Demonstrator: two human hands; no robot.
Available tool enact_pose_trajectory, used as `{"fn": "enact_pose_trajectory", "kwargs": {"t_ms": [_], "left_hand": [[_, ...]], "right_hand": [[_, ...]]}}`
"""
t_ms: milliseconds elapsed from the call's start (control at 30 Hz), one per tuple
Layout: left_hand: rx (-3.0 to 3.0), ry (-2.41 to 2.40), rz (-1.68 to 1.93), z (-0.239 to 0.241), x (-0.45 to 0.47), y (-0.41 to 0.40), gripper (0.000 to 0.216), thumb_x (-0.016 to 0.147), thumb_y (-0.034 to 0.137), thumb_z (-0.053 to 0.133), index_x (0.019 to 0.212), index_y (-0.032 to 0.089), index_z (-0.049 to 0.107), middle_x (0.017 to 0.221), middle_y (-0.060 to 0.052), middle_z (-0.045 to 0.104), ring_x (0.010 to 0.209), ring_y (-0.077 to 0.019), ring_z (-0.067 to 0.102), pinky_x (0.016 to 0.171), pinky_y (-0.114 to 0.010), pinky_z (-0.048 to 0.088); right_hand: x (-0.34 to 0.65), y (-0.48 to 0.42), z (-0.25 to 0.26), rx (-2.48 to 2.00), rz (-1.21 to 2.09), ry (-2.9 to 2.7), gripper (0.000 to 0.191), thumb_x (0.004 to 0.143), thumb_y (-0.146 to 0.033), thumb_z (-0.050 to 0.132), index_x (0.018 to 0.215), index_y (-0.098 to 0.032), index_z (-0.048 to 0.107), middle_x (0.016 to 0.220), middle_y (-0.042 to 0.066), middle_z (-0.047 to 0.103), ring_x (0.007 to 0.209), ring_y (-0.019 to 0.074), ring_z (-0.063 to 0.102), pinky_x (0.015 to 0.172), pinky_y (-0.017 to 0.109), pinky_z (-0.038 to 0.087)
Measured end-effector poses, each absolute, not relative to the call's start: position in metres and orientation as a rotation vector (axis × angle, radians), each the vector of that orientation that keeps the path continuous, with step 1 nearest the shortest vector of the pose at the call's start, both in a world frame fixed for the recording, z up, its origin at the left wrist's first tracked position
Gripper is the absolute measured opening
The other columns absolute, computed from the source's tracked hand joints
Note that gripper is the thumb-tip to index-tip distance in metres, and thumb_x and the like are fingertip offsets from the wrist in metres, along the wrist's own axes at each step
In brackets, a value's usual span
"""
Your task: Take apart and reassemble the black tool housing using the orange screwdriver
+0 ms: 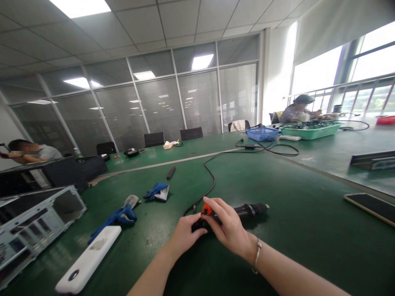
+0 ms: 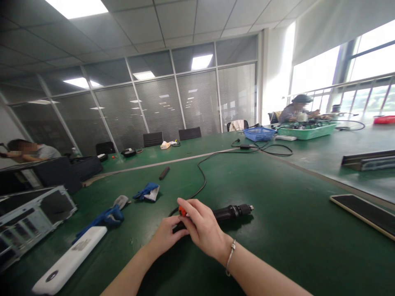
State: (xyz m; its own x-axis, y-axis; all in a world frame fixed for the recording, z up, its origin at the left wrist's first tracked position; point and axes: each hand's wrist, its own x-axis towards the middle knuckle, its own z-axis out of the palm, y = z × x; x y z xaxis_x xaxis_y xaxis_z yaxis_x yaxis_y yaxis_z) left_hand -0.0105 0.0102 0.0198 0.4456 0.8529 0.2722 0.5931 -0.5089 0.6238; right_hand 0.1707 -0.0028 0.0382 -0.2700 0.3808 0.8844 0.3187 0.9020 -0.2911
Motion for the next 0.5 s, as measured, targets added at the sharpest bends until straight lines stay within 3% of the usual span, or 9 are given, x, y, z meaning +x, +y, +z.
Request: {"fn": "enact_pose_trajectory", "kwargs": {"t_ms": [500], "left_hand": [[2.27,1.215,0.806,0.0187,-0.0101,0.0099,0.014,0.078,0.017,0.07,0.092,0.018,0.069,0.092,0.0,0.073,0.082,-0.0176,0.065,0.078,-0.024,0.046]], "right_hand": [[0.1714,-0.0015,0.0355,-0.544,0.055,-1.895,0.053,0.094,-0.014,0.045,0.143,-0.027,0.031,0.113,0.01,0.057,0.097,0.0194,0.059,0.082,0.033,0.054]]}}
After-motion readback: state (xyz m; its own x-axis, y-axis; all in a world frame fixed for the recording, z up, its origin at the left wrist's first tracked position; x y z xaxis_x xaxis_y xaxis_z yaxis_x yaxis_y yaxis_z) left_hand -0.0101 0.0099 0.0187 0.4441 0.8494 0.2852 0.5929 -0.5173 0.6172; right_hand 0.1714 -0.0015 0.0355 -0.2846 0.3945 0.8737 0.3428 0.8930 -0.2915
